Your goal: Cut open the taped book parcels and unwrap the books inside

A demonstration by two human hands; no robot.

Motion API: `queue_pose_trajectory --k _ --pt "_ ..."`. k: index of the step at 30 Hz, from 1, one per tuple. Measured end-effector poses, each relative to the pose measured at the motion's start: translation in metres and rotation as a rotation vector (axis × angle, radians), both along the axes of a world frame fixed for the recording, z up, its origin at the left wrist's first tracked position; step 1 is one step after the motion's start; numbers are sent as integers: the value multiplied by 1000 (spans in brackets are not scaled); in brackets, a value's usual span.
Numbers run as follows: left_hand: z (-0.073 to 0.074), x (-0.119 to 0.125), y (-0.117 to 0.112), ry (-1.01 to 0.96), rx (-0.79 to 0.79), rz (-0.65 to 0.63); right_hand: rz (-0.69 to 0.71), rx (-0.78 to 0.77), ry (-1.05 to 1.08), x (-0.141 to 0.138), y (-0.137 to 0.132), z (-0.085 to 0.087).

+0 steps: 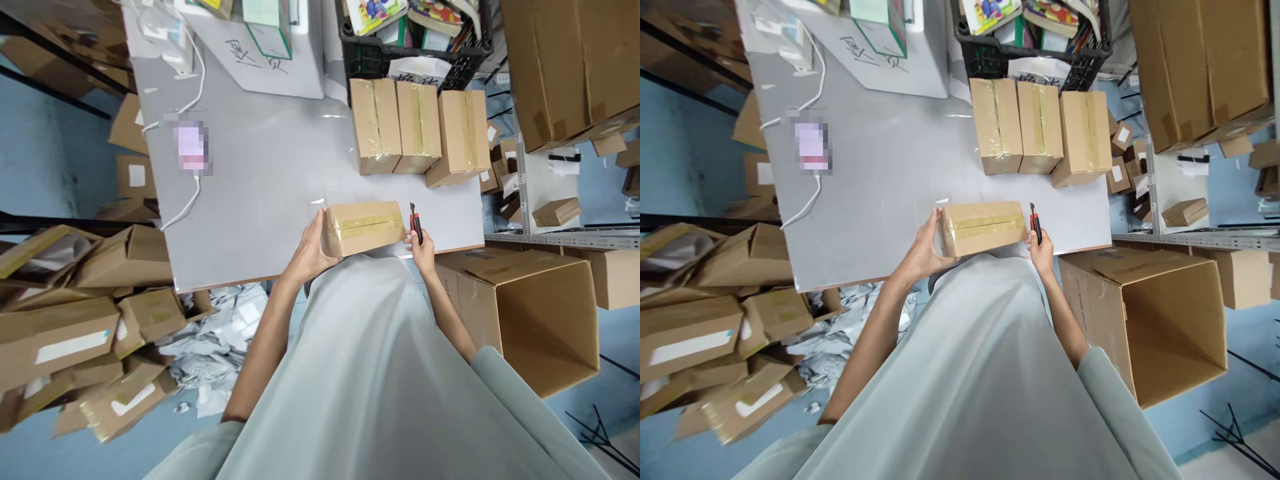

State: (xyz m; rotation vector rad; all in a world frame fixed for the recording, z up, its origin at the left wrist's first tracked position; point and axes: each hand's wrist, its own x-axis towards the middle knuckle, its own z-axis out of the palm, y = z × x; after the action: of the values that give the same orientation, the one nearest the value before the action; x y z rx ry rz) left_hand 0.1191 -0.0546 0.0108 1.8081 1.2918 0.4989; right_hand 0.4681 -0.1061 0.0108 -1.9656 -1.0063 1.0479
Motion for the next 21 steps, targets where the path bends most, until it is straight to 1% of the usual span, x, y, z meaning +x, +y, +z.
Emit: queue_pose_trajectory --k 2,4,6,8,10,13,15,18,19,21 --pt "-6 -12 -6 -18 -58 25 41 -31 -19 -5 -1 -1" --pt "-11 -21 -14 -56 -152 72 83 -54 -7 -11 -2 -3" --pt "-14 -26 -23 -93 -253 143 129 -60 17 -19 -4 -5" --pt "-15 -26 -31 -96 -310 231 176 -54 14 -26 -6 -5" --pt "-17 -23 -37 -59 -312 320 226 -36 -31 -30 -8 -4" --pt "-19 -16 -41 -10 -274 421 295 -20 -121 -31 -7 0" --pt "-22 -13 -43 -10 -263 469 351 -4 -219 -31 -5 7" --pt "-27 -12 -46 -40 -258 494 460 23 -426 -36 0 26" --pt "-30 -12 -47 -56 -255 489 515 26 -471 -41 3 34" --pt "-34 -15 -49 -101 -248 456 678 18 -493 -56 11 50"
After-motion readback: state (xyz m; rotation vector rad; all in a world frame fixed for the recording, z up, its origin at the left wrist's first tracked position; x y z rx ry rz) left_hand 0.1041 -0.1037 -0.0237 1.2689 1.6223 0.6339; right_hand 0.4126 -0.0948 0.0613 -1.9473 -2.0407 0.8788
